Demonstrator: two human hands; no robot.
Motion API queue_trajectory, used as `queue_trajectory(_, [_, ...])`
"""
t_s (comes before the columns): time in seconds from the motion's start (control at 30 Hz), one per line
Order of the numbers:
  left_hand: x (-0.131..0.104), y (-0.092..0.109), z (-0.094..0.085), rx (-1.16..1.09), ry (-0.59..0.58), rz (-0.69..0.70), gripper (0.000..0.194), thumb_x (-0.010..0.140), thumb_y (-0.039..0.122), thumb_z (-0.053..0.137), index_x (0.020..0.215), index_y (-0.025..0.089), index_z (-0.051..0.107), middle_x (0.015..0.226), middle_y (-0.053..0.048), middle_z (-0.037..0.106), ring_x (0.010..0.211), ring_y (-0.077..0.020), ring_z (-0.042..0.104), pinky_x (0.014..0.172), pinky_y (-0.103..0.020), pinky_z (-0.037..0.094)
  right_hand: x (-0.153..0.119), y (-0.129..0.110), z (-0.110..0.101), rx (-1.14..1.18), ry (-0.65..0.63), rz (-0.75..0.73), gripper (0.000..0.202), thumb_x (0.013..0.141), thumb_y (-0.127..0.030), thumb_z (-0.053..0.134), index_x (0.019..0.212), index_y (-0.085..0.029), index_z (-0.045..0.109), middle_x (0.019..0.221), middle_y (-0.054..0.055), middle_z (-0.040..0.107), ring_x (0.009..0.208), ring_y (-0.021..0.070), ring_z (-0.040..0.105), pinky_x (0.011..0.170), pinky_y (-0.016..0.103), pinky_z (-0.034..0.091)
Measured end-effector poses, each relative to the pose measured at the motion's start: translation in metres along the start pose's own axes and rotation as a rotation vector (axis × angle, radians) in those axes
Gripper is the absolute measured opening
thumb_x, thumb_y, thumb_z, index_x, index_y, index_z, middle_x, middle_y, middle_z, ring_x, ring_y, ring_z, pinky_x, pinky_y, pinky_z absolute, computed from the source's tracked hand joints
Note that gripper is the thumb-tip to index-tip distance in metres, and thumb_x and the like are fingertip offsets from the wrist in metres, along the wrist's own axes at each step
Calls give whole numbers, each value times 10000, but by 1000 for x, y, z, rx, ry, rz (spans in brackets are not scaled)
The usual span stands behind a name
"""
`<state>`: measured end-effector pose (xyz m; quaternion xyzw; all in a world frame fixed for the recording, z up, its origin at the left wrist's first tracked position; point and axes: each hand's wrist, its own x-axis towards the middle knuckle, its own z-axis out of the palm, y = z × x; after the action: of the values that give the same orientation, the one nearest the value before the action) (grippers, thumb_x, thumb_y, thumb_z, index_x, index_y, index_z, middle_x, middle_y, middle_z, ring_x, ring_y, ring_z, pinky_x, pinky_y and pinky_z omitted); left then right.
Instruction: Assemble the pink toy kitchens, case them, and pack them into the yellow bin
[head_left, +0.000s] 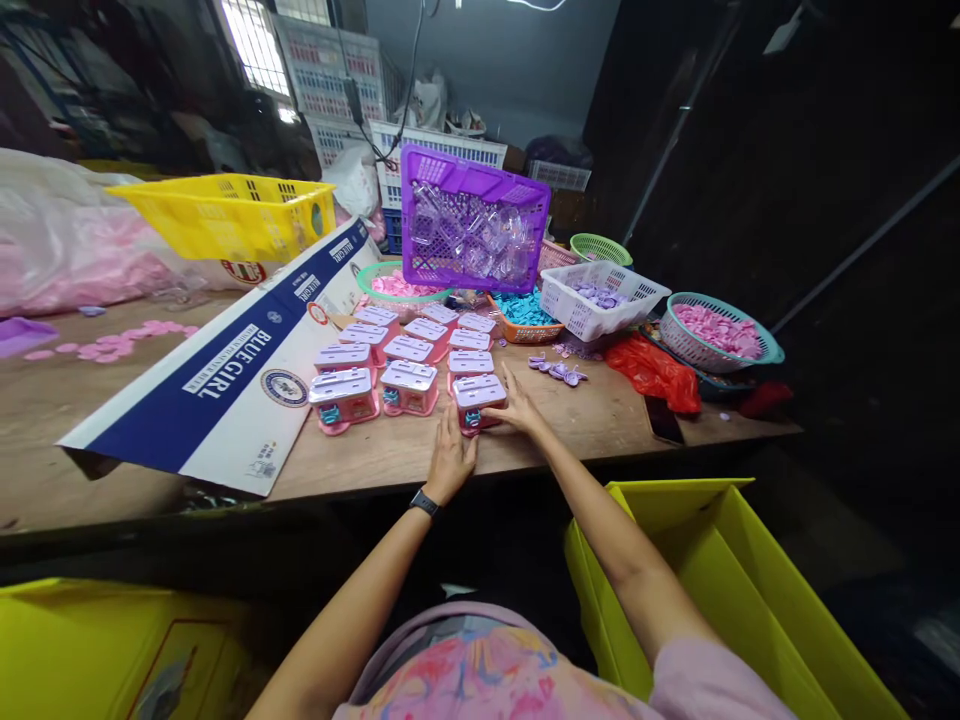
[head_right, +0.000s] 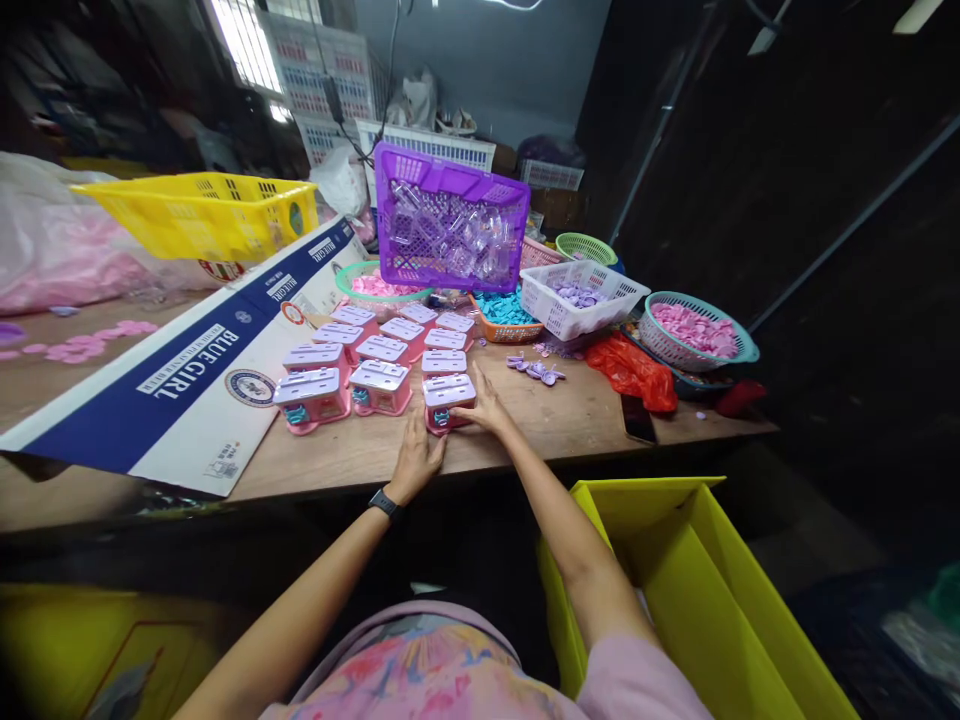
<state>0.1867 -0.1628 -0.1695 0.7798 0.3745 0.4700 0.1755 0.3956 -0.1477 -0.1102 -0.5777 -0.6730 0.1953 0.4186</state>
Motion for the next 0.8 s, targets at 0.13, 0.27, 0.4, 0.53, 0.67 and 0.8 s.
queue_trajectory(0.13, [-1, -2, -3, 12, 44, 0, 737, 966, 295, 557, 1613, 120, 250, 1635, -269, 363, 1563, -394, 330, 1251, -640, 350, -37, 7, 23, -57, 218, 139, 1280, 728, -596, 863, 1692, -166, 139, 1701, 242, 274, 1586, 373, 278, 1271, 591, 272])
queue_trajectory(0.27, [1, -1, -5, 5, 58, -4, 668, 990, 290, 518, 1600, 136, 292, 1611, -247, 398, 1553, -373, 351, 1254, -630, 353, -50, 10, 32, -113, 255, 160, 1170, 751, -582, 854, 1661, -156, 256, 1660, 251, 353, 1561, 377, 329, 1252, 587, 314])
queue_trajectory(0.4, [5, 3, -7, 9, 64, -27, 572, 1023, 253, 428, 1575, 124, 352, 1586, -242, 420, 1533, -343, 373, 1263, -604, 346, -47, 9, 33, -182, 128, 67, 947, 779, -514, 854, 1551, -117, 475, 1580, 237, 478, 1506, 346, 419, 1259, 509, 324])
queue_trajectory(0.53, [7, 4, -8, 19, 102, -59, 532, 1023, 236, 397, 1548, 153, 399, 1504, -224, 494, 1470, -324, 452, 1244, -592, 373, -47, 8, 36, -244, 53, 22, 887, 802, -521, 838, 1527, -125, 516, 1528, 219, 542, 1529, 354, 380, 1267, 530, 285])
queue_trajectory(0.67, [8, 2, -8, 71, 113, -53, 486, 1016, 247, 411, 1493, 163, 455, 1404, -208, 554, 1413, -327, 506, 1218, -588, 406, -48, 9, 40, -252, 40, 27, 940, 815, -502, 833, 1577, -112, 445, 1585, 240, 473, 1568, 372, 306, 1280, 555, 259])
queue_trajectory(0.8, [7, -3, -10, 95, 117, -67, 452, 1019, 293, 430, 1452, 177, 492, 1358, -199, 581, 1386, -335, 533, 1195, -589, 437, -50, 9, 42, -242, 56, 20, 1017, 844, -554, 790, 1624, -76, 344, 1648, 268, 362, 1588, 390, 248, 1288, 564, 259])
